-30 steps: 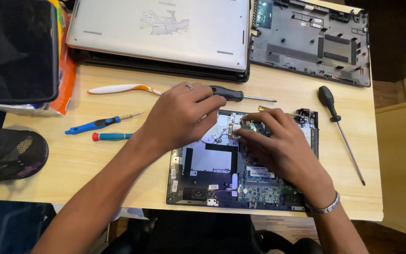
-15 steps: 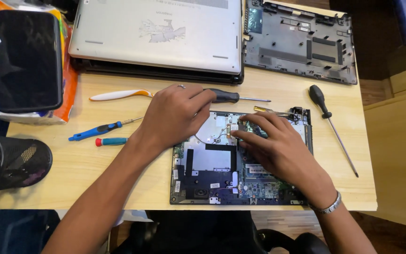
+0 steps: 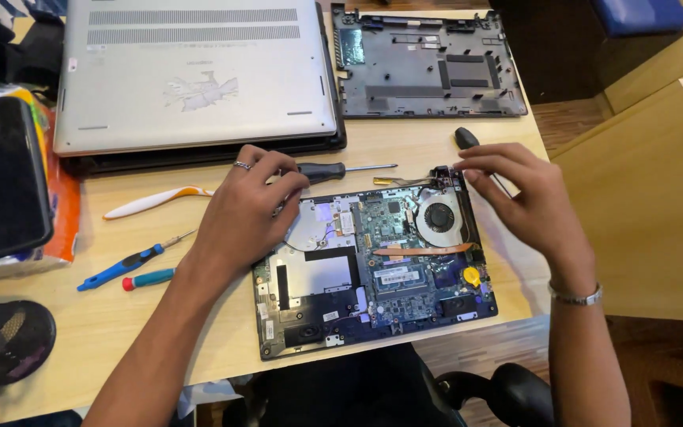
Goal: Connecting internal ribbon cables to a motherboard and reassembling the laptop chassis.
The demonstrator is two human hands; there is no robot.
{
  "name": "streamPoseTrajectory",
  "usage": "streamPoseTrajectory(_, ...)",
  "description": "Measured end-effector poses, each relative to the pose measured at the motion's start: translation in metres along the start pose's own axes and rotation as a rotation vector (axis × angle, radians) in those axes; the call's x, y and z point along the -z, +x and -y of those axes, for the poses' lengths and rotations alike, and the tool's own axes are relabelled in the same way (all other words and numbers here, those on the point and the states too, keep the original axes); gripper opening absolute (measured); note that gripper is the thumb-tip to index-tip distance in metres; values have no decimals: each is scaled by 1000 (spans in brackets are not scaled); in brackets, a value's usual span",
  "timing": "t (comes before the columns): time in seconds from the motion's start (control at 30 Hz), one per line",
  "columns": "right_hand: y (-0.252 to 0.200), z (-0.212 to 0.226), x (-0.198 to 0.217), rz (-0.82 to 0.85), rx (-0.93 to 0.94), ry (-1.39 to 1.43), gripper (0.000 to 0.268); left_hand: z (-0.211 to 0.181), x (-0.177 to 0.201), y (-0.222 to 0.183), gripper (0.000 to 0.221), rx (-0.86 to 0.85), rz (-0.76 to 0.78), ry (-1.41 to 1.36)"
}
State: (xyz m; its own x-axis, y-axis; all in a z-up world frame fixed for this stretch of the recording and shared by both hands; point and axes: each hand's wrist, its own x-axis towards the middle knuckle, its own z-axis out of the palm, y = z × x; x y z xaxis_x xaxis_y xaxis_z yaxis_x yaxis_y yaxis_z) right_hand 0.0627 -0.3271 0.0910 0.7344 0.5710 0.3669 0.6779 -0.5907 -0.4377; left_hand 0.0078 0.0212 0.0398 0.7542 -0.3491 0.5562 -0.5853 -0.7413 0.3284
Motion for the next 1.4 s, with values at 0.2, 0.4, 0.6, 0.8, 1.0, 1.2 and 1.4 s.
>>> streamPoseTrajectory(0.2,12,-58,5,75,-290,-87,25,2,-5,-2,13,19,82,11)
streamPoseTrajectory(0.4,16,-70,-18,186,-533,-13,51,4,-4,-2,11,20,42,7)
streamPoseTrajectory(0.6,6,-85,-22,95,-385,-37,37,0,-6,-1,10,17,45,23)
streamPoseTrajectory(0.8,0,-86,-22,-84,-153,-48,33,1,-7,-1,9,0,29,13)
streamPoseTrajectory(1.0,-2,-88,-22,-88,-94,-29,30,-3,-4,3,8,-25,-1,-62)
streamPoseTrajectory(1.2,3,-78,-24,71,-222,-18,38,-4,-11,-1,8,-166,114,-135)
streamPoseTrajectory(1.4,3,-84,-28,84,-237,-56,44,-7,-24,-6,19,-160,202,-52)
